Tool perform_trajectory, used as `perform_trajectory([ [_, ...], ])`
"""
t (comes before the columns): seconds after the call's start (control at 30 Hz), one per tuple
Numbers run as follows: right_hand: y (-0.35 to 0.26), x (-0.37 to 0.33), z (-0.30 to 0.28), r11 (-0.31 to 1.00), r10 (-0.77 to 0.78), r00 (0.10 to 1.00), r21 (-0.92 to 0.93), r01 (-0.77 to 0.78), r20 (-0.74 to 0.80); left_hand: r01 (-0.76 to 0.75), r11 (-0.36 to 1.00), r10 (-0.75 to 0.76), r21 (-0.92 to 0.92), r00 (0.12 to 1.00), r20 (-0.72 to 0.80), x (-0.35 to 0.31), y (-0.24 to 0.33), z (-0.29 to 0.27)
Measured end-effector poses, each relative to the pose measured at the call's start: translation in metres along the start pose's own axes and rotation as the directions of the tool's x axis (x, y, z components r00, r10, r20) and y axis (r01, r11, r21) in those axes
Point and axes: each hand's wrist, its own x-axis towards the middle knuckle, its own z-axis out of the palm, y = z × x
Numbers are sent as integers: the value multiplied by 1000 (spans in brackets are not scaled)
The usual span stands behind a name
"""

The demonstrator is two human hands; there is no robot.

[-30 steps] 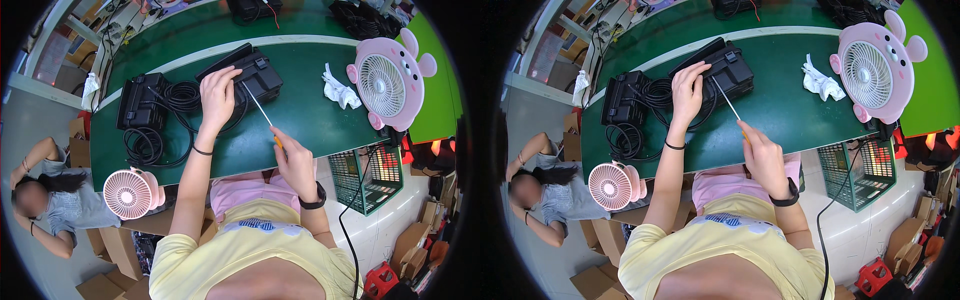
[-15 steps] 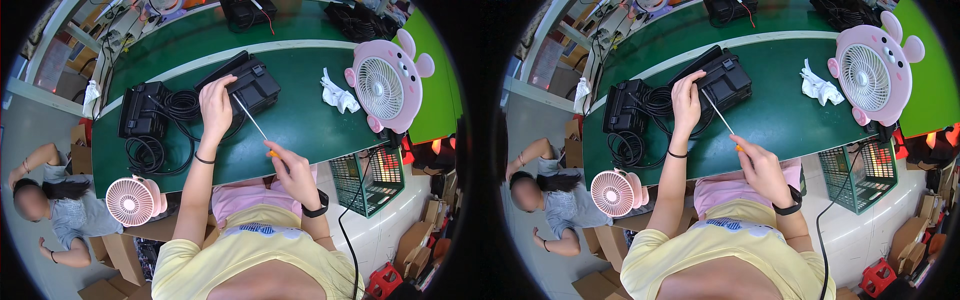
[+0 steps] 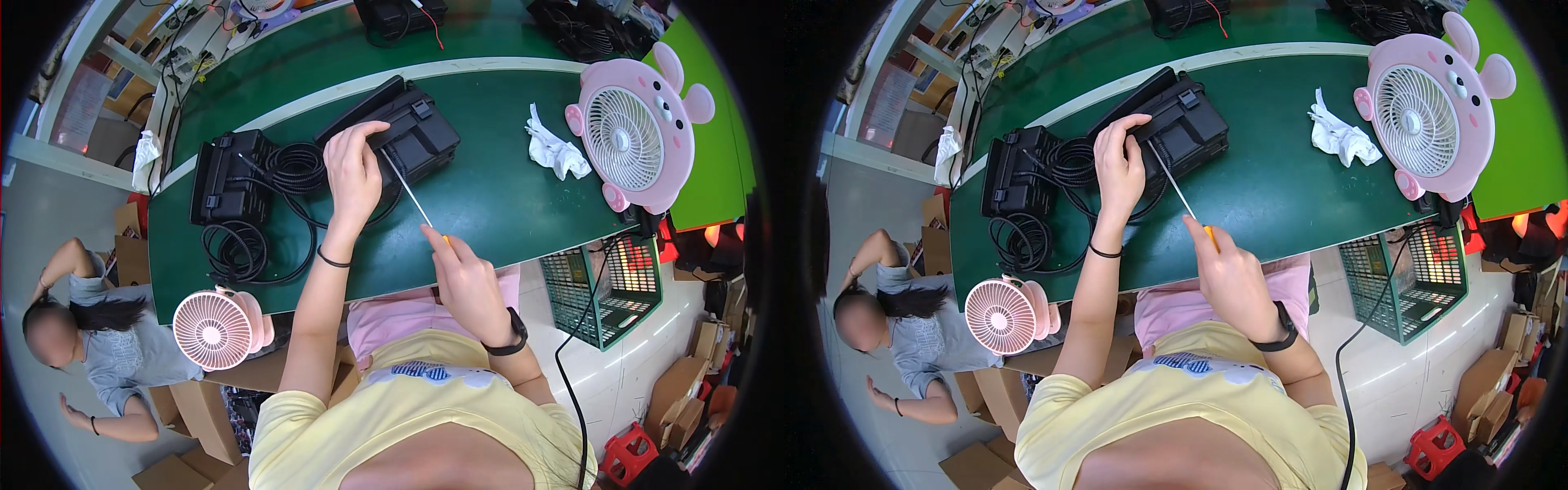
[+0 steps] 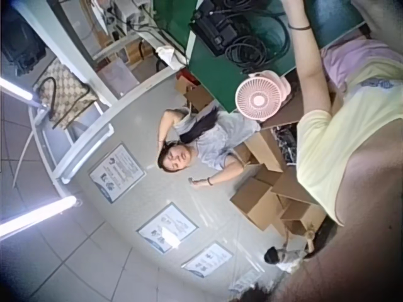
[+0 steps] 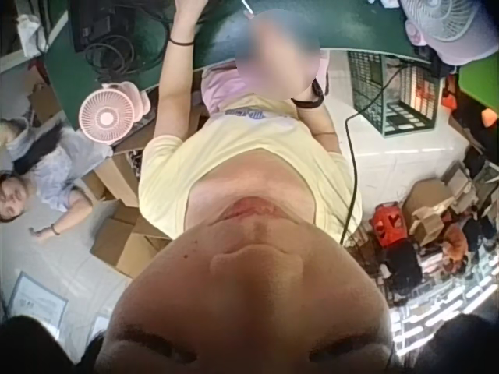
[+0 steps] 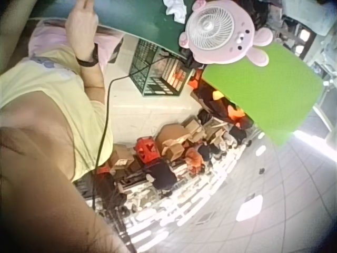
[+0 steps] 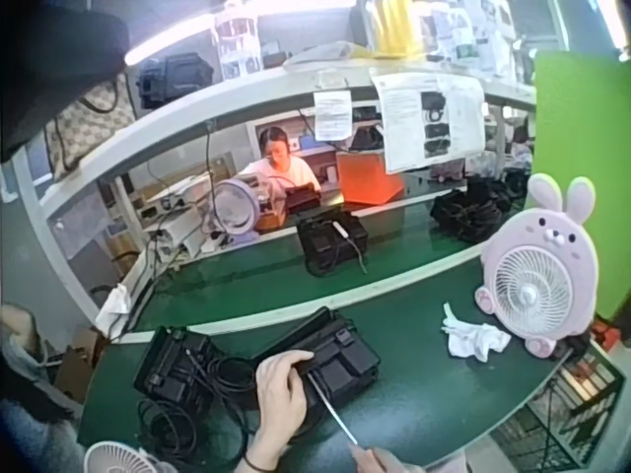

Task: Assembling a black solar power junction box by connecting wiring harnesses and securing components with a screwdriver.

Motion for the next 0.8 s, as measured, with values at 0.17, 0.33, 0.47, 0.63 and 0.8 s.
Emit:
perform_trajectory([
  [0.17, 25, -3, -21, 864, -4, 1000, 504, 3, 1, -66, 997, 64, -46, 997, -36, -7, 9, -4],
  [0.33, 45, -17, -75, 859, 159, 987, 493, -139, 1, -216, 973, 209, -82, 975, -80, -32, 12, -14],
  [0.47, 80, 4, -60, 526, 602, 797, 726, -443, 50, -359, 933, 355, -33, 930, -93, -64, 12, -21],
  [0.63, 105, 37, -7, 323, 497, 866, 936, -138, -44, -443, 896, 444, 30, 896, -22, -101, 16, -30],
  [0.8, 89, 50, 11, 260, 471, 882, 956, -137, -1, -436, 879, 471, 192, 855, -216, -128, 1, -40],
])
